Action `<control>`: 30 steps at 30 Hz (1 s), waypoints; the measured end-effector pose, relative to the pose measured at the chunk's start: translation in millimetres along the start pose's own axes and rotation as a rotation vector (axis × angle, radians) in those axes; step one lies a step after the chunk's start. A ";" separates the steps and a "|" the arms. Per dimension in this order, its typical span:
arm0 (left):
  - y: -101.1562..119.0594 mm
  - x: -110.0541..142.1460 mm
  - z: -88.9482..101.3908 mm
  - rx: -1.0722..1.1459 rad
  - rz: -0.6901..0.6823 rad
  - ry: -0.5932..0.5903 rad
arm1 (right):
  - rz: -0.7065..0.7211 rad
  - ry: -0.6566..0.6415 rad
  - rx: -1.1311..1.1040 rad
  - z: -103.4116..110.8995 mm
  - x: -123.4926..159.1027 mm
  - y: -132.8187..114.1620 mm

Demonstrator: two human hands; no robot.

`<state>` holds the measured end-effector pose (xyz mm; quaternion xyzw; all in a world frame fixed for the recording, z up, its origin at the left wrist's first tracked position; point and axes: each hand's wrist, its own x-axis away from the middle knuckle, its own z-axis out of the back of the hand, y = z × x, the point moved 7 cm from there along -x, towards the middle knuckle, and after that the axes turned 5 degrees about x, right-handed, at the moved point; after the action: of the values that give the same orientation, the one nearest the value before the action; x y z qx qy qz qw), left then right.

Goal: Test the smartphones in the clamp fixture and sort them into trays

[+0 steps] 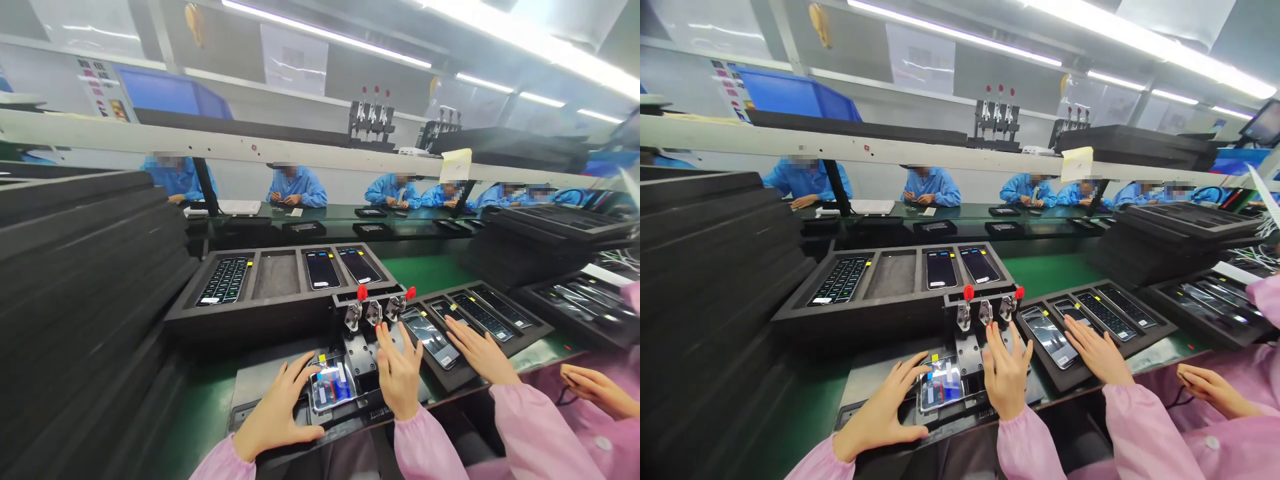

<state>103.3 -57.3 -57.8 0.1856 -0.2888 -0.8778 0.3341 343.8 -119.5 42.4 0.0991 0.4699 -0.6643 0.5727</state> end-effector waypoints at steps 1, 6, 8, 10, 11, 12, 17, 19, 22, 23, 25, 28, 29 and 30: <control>0.3 0.0 -0.4 -0.003 0.002 -0.001 | -0.005 0.006 0.002 4.2 -1.9 3.5; -0.2 1.6 -1.1 0.006 -0.006 0.016 | -0.025 0.051 -0.004 32.7 -19.9 26.6; 0.0 1.9 -0.9 0.013 -0.007 0.022 | -0.037 0.054 -0.024 43.1 -27.0 38.2; 0.9 1.8 -0.6 0.013 -0.003 0.024 | -0.051 0.048 -0.046 51.9 -34.0 49.2; 1.5 1.7 -0.5 0.010 -0.003 0.024 | -0.057 0.042 -0.052 55.6 -37.3 53.8; 2.2 1.7 -0.4 0.007 -0.004 0.024 | -0.063 0.037 -0.052 59.0 -40.1 57.5; 1.6 2.5 -1.5 -0.020 -0.008 0.024 | -0.094 0.020 -0.020 60.9 -39.9 55.4; 0.3 2.5 -1.9 -0.030 -0.008 0.028 | -0.104 0.008 -0.004 47.6 -33.7 45.0; -0.2 2.0 -1.9 -0.033 -0.018 0.038 | -0.111 -0.035 0.013 11.1 -24.2 26.5; 0.0 1.8 -1.7 -0.033 -0.021 0.042 | -0.114 -0.054 0.017 -3.1 -21.7 21.5; 0.8 1.6 -1.5 -0.032 -0.028 0.048 | -0.120 -0.092 0.025 -29.6 -18.0 15.1; 1.9 1.5 -1.5 -0.034 -0.030 0.047 | -0.126 -0.146 0.032 -57.0 -15.0 13.6; 2.2 1.5 -1.6 -0.036 -0.029 0.044 | -0.127 -0.160 0.034 -62.0 -14.4 14.3; 2.3 1.5 -1.7 -0.038 -0.026 0.042 | -0.128 -0.171 0.035 -65.0 -14.0 15.0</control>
<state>104.3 -60.4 -57.8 0.2013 -0.2628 -0.8832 0.3322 334.7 -60.7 9.0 0.0221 0.4130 -0.7138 0.5652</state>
